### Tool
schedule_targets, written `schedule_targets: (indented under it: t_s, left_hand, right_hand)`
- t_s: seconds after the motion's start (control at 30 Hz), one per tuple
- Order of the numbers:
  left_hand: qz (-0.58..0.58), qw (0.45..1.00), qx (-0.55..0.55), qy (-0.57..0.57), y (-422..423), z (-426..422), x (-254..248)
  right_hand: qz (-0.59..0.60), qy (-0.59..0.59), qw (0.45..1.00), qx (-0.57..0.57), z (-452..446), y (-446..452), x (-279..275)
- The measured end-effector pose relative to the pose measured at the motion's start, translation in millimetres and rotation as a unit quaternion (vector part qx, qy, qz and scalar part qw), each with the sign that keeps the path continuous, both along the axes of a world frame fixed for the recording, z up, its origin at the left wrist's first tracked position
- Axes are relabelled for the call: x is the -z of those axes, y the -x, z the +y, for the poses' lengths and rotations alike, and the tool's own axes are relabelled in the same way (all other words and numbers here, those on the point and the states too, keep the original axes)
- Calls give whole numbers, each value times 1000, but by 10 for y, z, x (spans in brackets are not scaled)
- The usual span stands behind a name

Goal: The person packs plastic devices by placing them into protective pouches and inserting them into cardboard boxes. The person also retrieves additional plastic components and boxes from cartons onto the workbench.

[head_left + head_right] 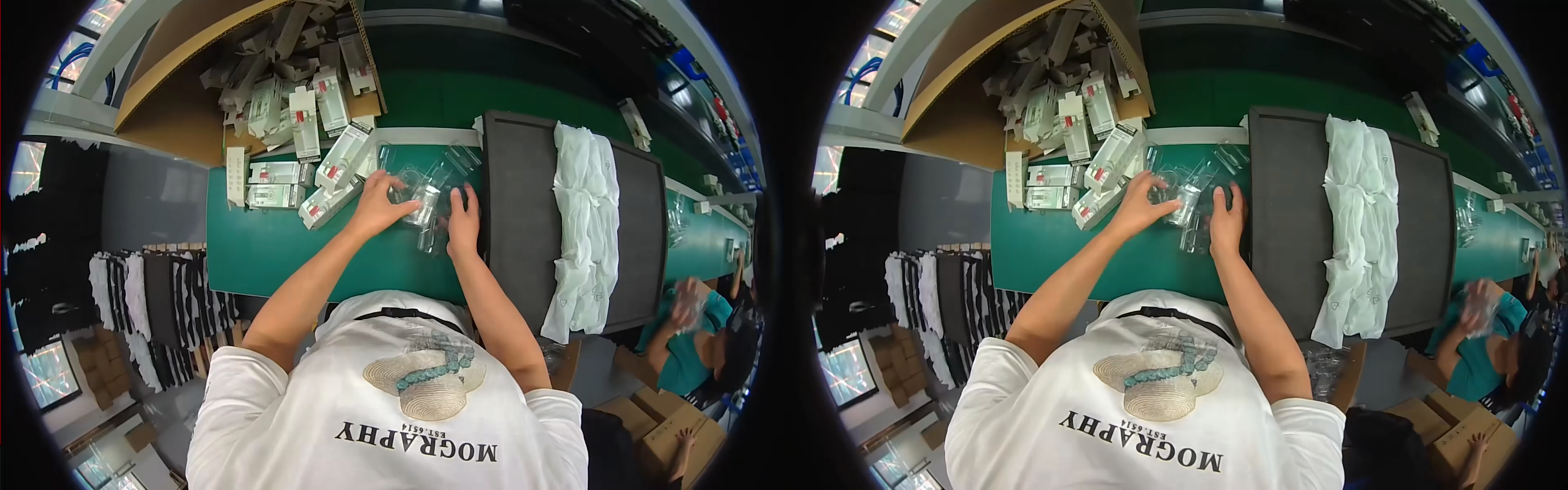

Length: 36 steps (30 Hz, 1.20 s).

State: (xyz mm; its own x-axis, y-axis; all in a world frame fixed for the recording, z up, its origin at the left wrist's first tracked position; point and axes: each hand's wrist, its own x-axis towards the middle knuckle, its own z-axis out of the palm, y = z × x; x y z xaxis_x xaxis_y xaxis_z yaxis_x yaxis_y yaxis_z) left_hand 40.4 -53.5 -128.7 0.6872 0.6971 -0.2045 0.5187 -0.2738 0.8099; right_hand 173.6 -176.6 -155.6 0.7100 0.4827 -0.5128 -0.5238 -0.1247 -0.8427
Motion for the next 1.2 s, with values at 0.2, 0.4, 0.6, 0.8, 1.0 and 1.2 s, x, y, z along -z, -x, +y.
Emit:
schedule_targets:
  t_s: [0.2,0.4,0.6,0.8,1.0,1.2]
  left_hand:
    - [43,999,-2,-25,163,132,-16]
    - [11,996,-20,-83,452,215,-189]
    - [43,999,30,15,710,223,-682]
    - [-25,991,134,2,869,56,-926]
    - [-121,953,168,221,886,-150,-916]
    - [-103,811,205,538,662,-587,-989]
  right_hand:
    - [-132,90,987,-26,18,34,78]
    - [-312,190,925,-110,-260,310,-208]
    - [-379,189,891,-165,-562,610,-537]
    - [-464,92,854,-217,-520,852,-1327]
    - [-40,-127,983,-126,-652,890,-1300]
    - [-157,-128,968,-145,-907,1123,-1295]
